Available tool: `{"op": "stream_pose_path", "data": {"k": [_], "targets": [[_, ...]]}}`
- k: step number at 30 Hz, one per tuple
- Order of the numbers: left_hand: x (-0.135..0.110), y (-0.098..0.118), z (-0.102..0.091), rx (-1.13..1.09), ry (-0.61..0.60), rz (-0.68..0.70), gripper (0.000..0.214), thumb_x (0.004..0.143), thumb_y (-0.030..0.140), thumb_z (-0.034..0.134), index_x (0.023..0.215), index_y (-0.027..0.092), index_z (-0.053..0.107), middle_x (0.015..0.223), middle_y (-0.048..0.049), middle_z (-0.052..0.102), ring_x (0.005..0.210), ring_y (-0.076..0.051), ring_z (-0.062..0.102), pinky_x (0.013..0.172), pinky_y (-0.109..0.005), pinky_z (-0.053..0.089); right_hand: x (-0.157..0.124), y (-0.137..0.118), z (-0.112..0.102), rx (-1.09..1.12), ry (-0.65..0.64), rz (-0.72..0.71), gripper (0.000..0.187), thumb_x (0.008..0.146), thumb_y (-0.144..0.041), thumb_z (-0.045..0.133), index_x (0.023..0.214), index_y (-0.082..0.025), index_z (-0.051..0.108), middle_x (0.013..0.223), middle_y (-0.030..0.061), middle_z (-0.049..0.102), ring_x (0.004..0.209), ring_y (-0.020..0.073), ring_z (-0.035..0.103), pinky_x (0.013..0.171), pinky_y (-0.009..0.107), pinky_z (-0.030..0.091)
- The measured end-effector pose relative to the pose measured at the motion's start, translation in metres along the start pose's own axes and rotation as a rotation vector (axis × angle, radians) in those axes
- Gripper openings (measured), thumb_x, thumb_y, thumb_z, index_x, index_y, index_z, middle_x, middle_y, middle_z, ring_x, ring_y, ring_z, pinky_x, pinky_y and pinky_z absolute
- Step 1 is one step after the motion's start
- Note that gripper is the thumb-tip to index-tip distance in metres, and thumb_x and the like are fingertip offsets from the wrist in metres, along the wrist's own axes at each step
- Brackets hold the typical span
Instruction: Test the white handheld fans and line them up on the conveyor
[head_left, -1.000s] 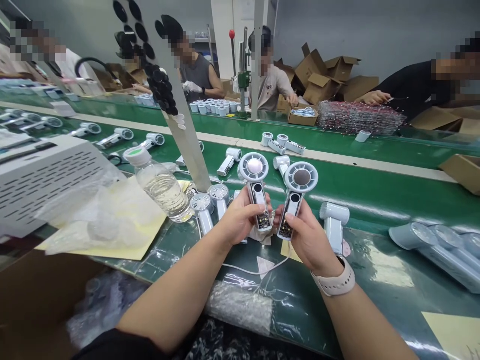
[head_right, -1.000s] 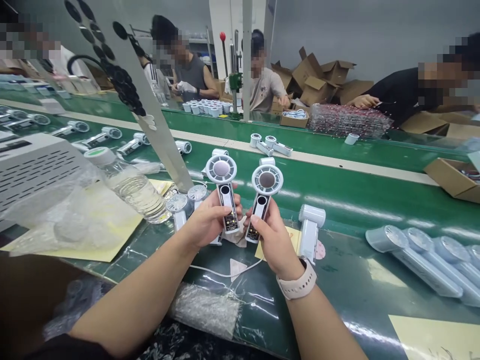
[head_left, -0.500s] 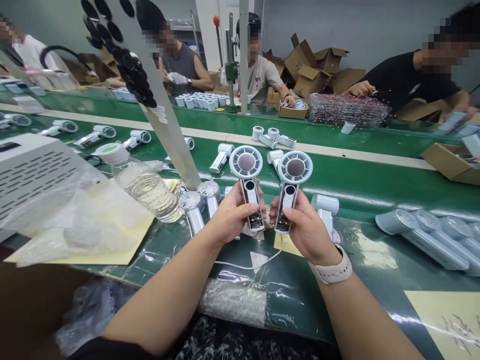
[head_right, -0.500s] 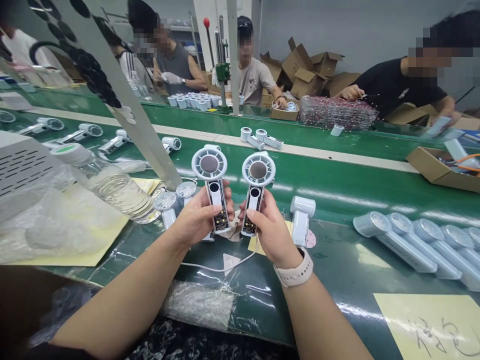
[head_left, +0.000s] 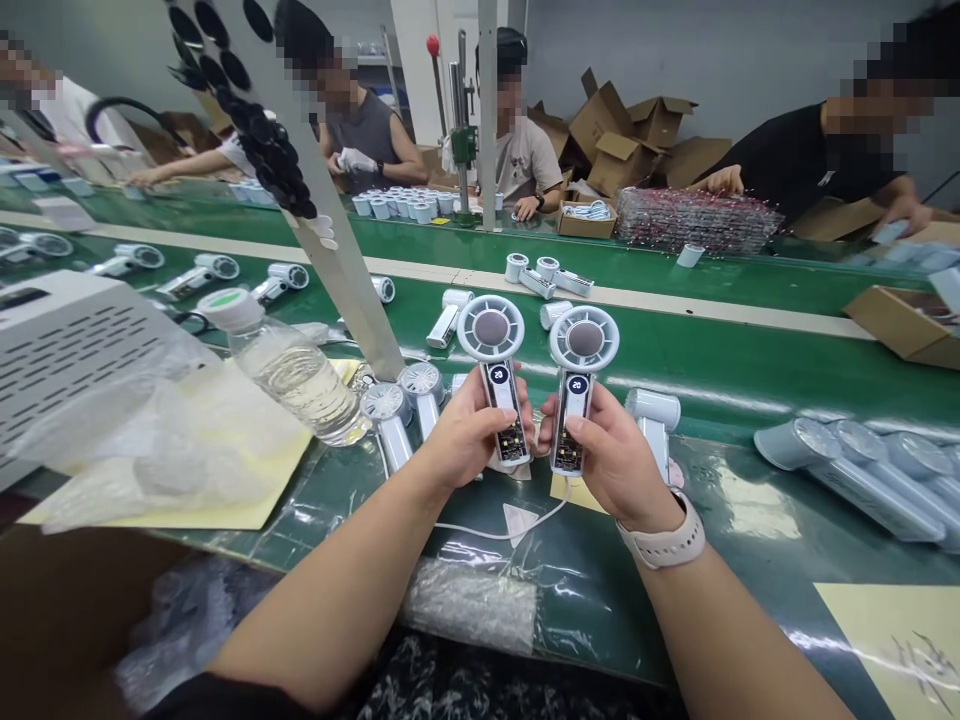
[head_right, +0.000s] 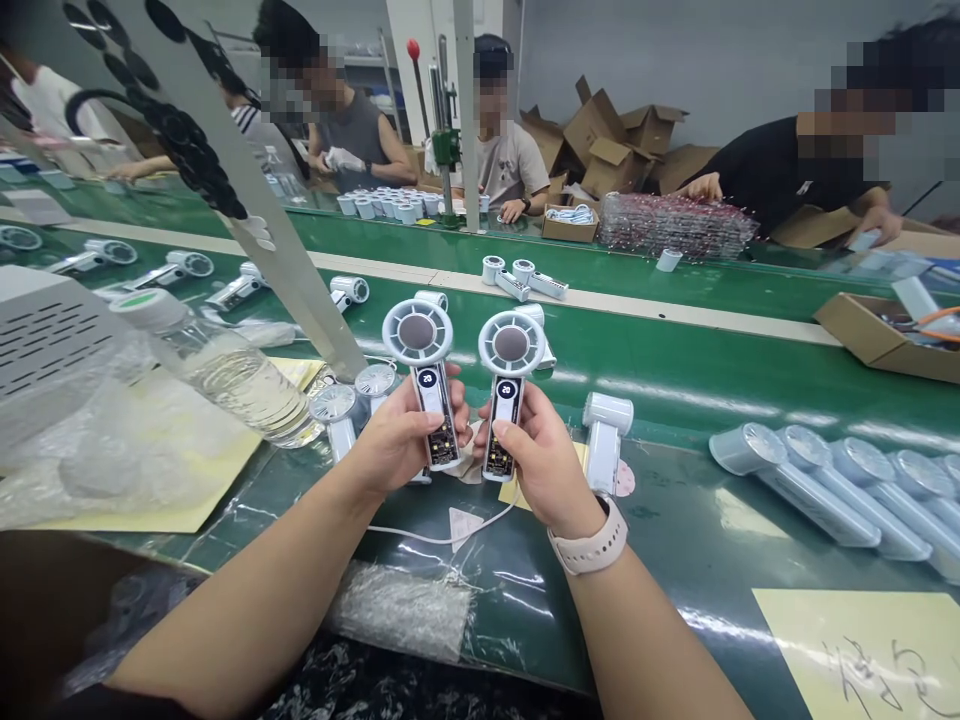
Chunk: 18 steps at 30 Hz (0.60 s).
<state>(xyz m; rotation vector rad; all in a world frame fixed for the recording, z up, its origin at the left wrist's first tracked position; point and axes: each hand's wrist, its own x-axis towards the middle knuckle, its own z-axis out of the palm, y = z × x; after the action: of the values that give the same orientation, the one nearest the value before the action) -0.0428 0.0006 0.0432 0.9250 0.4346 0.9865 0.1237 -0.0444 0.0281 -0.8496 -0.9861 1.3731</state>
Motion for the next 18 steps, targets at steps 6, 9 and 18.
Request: {"op": "stream_pose_path", "data": {"k": [6, 9, 18], "targets": [[0.0024, -0.004, -0.0024, 0.035, 0.023, -0.002, 0.048, 0.067, 0.019, 0.077, 0.109, 0.02, 0.053, 0.086, 0.0025, 0.06, 0.068, -0.013, 0.062, 0.061, -0.029, 0.054, 0.001, 0.003, -0.0027, 0.001, 0.03, 0.018, 0.035, 0.078, -0.042, 0.079, 0.102, -0.027, 0.06, 0.096, 0.002, 0.066, 0.075, 0.0182, 0.063, 0.068, 0.036, 0.058], [0.0035, -0.0034, -0.0026, 0.036, 0.028, 0.008, 0.048, 0.066, 0.019, 0.077, 0.107, 0.02, 0.053, 0.087, 0.0027, 0.06, 0.067, -0.013, 0.062, 0.06, -0.029, 0.053, 0.0007, 0.0036, -0.0007, 0.041, 0.044, 0.017, 0.035, 0.076, -0.043, 0.08, 0.1, -0.026, 0.06, 0.095, 0.0017, 0.065, 0.076, 0.0177, 0.062, 0.065, 0.034, 0.057], [0.0035, -0.0044, -0.0028, 0.044, 0.05, -0.041, 0.046, 0.065, 0.019, 0.076, 0.105, 0.02, 0.053, 0.084, 0.0022, 0.061, 0.066, -0.014, 0.061, 0.06, -0.031, 0.052, -0.0001, 0.0014, 0.0029, 0.043, 0.068, 0.022, 0.033, 0.077, -0.046, 0.078, 0.097, -0.026, 0.061, 0.095, 0.0025, 0.066, 0.075, 0.0181, 0.061, 0.063, 0.033, 0.056]]}}
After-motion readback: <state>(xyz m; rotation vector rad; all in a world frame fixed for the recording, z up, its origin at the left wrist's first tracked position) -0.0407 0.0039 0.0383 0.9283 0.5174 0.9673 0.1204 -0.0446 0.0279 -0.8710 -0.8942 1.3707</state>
